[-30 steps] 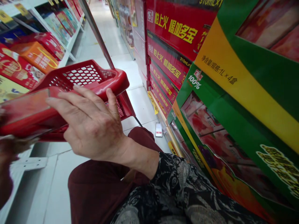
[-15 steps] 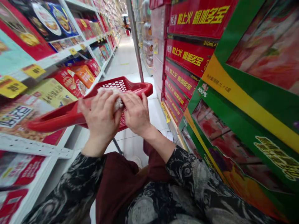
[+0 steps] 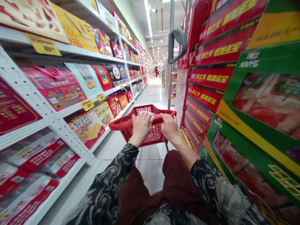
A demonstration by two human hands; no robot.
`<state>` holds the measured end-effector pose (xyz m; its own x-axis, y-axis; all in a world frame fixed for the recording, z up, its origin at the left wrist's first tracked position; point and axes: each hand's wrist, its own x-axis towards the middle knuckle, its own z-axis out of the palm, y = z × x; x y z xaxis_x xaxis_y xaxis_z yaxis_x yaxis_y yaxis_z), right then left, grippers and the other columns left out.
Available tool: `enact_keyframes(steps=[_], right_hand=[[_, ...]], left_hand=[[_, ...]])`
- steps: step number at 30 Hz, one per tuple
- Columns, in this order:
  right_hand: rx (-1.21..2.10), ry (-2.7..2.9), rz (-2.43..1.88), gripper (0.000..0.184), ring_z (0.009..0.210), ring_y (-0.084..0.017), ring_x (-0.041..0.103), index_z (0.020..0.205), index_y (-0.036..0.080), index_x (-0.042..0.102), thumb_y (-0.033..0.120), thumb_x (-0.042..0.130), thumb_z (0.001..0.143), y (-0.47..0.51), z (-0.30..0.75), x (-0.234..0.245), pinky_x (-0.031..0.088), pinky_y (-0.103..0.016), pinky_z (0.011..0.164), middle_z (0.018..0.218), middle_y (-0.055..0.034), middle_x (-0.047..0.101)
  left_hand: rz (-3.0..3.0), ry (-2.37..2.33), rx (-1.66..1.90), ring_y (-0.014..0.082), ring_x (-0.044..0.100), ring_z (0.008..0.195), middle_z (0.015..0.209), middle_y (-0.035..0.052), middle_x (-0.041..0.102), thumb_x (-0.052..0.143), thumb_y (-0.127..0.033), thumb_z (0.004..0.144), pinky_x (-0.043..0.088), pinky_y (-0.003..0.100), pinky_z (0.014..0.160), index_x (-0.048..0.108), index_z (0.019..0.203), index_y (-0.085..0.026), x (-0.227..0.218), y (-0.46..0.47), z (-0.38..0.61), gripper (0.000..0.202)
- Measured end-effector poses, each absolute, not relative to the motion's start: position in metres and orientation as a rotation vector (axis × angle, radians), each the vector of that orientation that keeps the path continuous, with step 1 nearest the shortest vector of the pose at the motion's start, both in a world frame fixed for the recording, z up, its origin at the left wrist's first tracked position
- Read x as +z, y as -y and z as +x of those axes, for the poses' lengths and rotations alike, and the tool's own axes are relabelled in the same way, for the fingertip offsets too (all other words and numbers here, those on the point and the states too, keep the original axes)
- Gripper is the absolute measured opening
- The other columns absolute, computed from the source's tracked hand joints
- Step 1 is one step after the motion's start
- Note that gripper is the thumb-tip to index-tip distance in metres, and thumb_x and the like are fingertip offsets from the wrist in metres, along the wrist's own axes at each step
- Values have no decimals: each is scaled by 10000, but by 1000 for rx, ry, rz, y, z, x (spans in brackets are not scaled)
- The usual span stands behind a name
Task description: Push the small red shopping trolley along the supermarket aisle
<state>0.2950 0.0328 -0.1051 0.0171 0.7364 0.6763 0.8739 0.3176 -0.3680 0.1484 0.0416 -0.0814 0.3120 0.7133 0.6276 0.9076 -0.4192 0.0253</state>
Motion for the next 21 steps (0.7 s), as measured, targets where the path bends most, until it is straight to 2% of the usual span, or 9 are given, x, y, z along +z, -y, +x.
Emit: enact_keyframes(steps=[4, 8, 13, 21], right_hand=[[-249, 1778, -1426, 504, 1185, -219, 460, 1206, 146, 531, 60, 375, 734, -33, 299, -111, 203, -474, 1052, 1232, -106, 569], [-259, 1798, -1386, 523, 1199, -213, 456, 1201, 155, 534, 52, 373, 714, -31, 301, -116, 191, -491, 1058, 1254, -95, 557], [-231, 1774, -1365, 531, 1219, -220, 439, 1219, 128, 522, 54, 370, 716, -32, 296, -120, 203, -490, 1060, 1265, -104, 545], [-300, 1737, -1353, 582, 1208, -207, 452, 1252, 143, 497, 32, 358, 699, -35, 296, -126, 238, -478, 1055, 1254, -114, 552]], left_hand=[[-2296, 1393, -835, 214, 411, 1249, 1286, 48, 543, 358, -288, 870, 128, 567, 1078, 509, 1184, -275, -80, -44, 163, 349], [-2180, 1480, -885, 232, 399, 1261, 1323, 72, 508, 390, -323, 863, 127, 580, 1073, 493, 1217, -263, -90, -39, 126, 374], [-2026, 1637, -921, 252, 426, 1241, 1316, 95, 511, 384, -314, 861, 181, 591, 1057, 504, 1219, -235, -97, -36, 96, 386], [-2182, 1394, -872, 238, 371, 1287, 1326, 84, 504, 365, -291, 868, 233, 564, 1058, 485, 1245, -251, -100, -41, 165, 397]])
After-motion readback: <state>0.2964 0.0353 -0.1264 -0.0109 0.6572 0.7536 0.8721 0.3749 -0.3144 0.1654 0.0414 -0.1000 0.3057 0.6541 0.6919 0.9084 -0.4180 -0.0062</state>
